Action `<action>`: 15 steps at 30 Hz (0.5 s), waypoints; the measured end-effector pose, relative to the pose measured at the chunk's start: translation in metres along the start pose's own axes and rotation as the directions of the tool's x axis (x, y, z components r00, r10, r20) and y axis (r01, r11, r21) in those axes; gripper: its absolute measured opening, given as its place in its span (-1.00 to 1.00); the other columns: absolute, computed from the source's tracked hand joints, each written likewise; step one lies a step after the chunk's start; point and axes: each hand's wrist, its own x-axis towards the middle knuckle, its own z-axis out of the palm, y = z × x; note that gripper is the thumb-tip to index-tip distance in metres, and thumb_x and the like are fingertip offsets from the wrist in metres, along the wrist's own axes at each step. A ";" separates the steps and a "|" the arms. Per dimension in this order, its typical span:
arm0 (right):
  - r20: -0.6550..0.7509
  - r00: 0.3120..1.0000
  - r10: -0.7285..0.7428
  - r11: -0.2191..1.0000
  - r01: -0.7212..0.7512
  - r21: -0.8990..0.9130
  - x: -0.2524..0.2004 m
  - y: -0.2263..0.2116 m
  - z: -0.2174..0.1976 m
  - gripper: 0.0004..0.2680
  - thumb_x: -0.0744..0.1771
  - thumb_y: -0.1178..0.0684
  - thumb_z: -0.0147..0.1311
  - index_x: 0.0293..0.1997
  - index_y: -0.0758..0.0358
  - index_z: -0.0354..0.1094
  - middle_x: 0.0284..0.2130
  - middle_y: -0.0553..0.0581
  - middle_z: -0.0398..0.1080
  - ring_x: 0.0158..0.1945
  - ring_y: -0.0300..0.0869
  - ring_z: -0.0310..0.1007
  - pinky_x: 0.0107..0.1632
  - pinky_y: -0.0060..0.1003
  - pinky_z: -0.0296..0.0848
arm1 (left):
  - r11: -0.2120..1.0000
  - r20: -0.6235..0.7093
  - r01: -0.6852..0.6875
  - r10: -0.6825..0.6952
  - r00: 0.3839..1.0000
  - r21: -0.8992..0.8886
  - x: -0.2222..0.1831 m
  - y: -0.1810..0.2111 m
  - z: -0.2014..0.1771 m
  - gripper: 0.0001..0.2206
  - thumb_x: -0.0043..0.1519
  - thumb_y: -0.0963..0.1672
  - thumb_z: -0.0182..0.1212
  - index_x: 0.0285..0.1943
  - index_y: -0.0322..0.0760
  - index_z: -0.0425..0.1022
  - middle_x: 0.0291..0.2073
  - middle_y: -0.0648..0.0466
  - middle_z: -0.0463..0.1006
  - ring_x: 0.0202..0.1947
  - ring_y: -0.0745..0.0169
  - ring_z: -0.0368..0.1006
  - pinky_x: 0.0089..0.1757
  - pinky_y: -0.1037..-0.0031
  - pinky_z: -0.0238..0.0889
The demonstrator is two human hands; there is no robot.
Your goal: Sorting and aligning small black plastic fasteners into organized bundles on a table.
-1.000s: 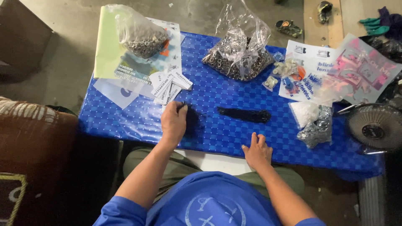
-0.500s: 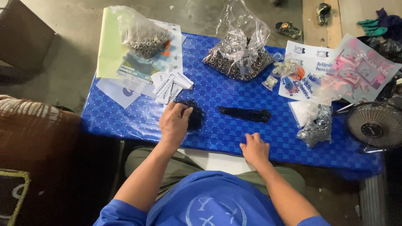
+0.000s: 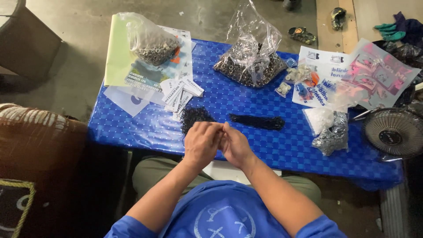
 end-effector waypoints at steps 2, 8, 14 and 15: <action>-0.090 0.995 0.043 0.991 -0.054 -0.124 -0.004 -0.006 0.002 -0.81 0.40 0.00 -0.08 -0.05 0.25 0.43 -0.35 0.20 0.53 -0.34 -0.08 0.58 -0.25 -0.30 0.54 | 0.978 0.059 0.131 -0.122 0.991 -0.164 -0.006 -0.007 0.002 -0.76 0.17 -0.16 0.21 0.01 -0.20 0.46 -0.04 -0.02 0.39 -0.04 -0.07 0.36 -0.12 0.27 0.24; -0.181 0.982 -0.061 0.736 -0.078 -0.673 0.001 -0.033 -0.050 -0.83 0.33 0.23 0.00 -0.07 0.24 0.52 -0.42 0.19 0.57 -0.47 -0.21 0.55 -0.41 -0.43 0.55 | 0.640 0.708 0.720 -0.375 0.598 -0.269 -0.034 -0.042 0.051 -0.76 0.33 0.03 0.08 -0.04 -0.03 0.62 -0.28 0.04 0.67 -0.13 -0.03 0.60 -0.11 0.25 0.39; -0.109 0.967 -0.231 0.108 -0.086 -0.990 -0.029 -0.059 -0.143 -0.89 0.32 0.12 0.06 -0.16 0.06 0.53 -0.46 0.07 0.60 -0.39 -0.16 0.63 -0.29 -0.30 0.59 | 0.990 0.468 0.106 -0.135 0.874 0.088 -0.072 -0.078 0.116 -0.90 0.19 -0.01 0.24 -0.34 0.05 0.52 -0.52 0.27 0.53 -0.42 0.22 0.54 -0.32 0.39 0.34; -0.058 0.963 -0.263 -0.041 -0.071 -0.997 -0.033 -0.057 -0.165 -0.91 0.33 0.07 0.06 -0.18 0.02 0.50 -0.48 0.03 0.58 -0.36 -0.13 0.62 -0.21 -0.22 0.58 | 0.987 0.418 0.019 -0.085 0.904 0.160 -0.074 -0.081 0.121 -0.85 0.21 0.03 0.18 -0.39 0.11 0.44 -0.54 0.34 0.46 -0.43 0.30 0.49 -0.35 0.42 0.27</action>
